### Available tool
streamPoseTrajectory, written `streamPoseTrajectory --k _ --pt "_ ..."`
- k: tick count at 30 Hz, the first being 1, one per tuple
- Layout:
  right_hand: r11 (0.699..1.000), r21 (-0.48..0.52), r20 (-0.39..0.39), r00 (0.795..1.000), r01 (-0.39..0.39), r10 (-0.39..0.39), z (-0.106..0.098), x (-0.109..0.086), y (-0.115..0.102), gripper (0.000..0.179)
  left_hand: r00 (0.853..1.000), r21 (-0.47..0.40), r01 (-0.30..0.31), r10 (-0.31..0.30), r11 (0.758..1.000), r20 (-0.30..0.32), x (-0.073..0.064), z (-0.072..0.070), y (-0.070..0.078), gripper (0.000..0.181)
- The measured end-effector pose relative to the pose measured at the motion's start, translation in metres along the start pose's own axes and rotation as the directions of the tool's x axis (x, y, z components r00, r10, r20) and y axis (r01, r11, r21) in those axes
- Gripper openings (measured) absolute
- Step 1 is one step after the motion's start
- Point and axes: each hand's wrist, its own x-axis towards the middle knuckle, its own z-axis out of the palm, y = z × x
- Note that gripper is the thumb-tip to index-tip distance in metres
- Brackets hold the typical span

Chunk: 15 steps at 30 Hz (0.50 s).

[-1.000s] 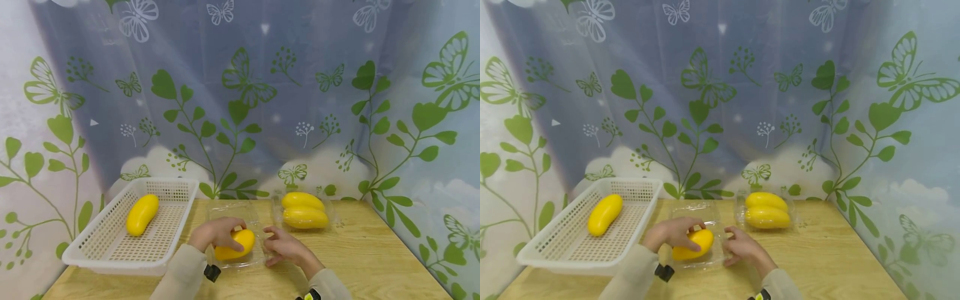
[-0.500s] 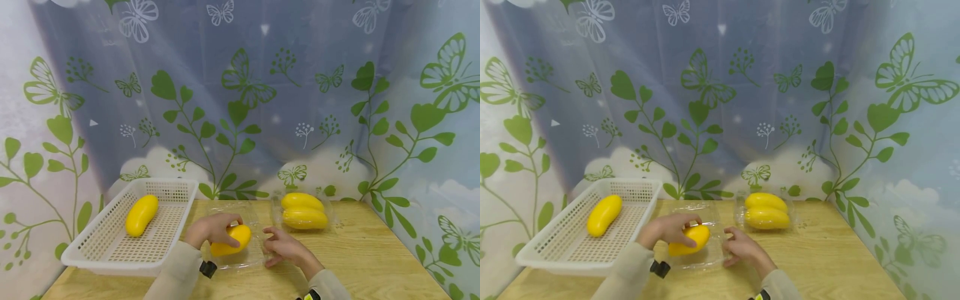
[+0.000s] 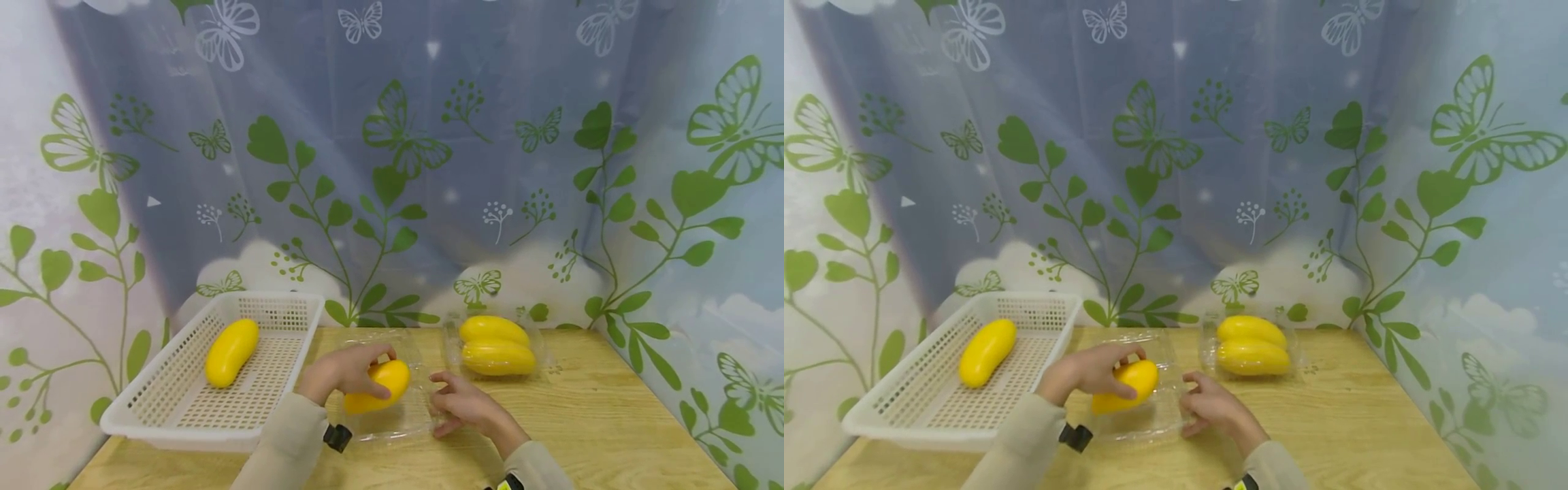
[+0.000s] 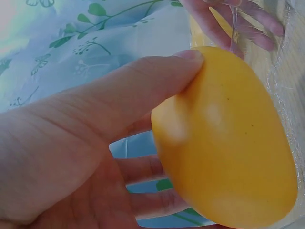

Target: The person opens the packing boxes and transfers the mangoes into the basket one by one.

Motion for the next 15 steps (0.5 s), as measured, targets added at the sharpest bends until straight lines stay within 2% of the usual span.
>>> streamPoseTrajectory --k 3,7,11,15 --pt "1.000 0.002 0.002 1.000 -0.001 0.001 -0.0003 -0.0004 0.0002 0.067 1.000 -0.001 -0.021 0.021 1.000 -0.024 -0.0001 -0.0011 -0.0006 0.052" --pt "1.000 0.006 0.005 1.000 -0.006 0.006 -0.0010 -0.0007 0.0000 0.067 0.999 0.005 -0.018 0.018 1.000 -0.038 -0.0004 -0.0026 -0.0022 0.055" --pt "1.000 0.007 0.006 1.000 -0.011 0.011 -0.0010 -0.0001 -0.0002 0.068 0.999 -0.031 -0.021 0.020 0.999 -0.038 -0.0016 -0.0042 -0.0049 0.060" --pt "1.000 0.004 0.001 1.000 -0.014 0.014 0.0000 -0.0008 -0.0010 0.068 0.998 -0.079 -0.053 0.050 0.995 -0.039 -0.0016 -0.0057 -0.0089 0.066"
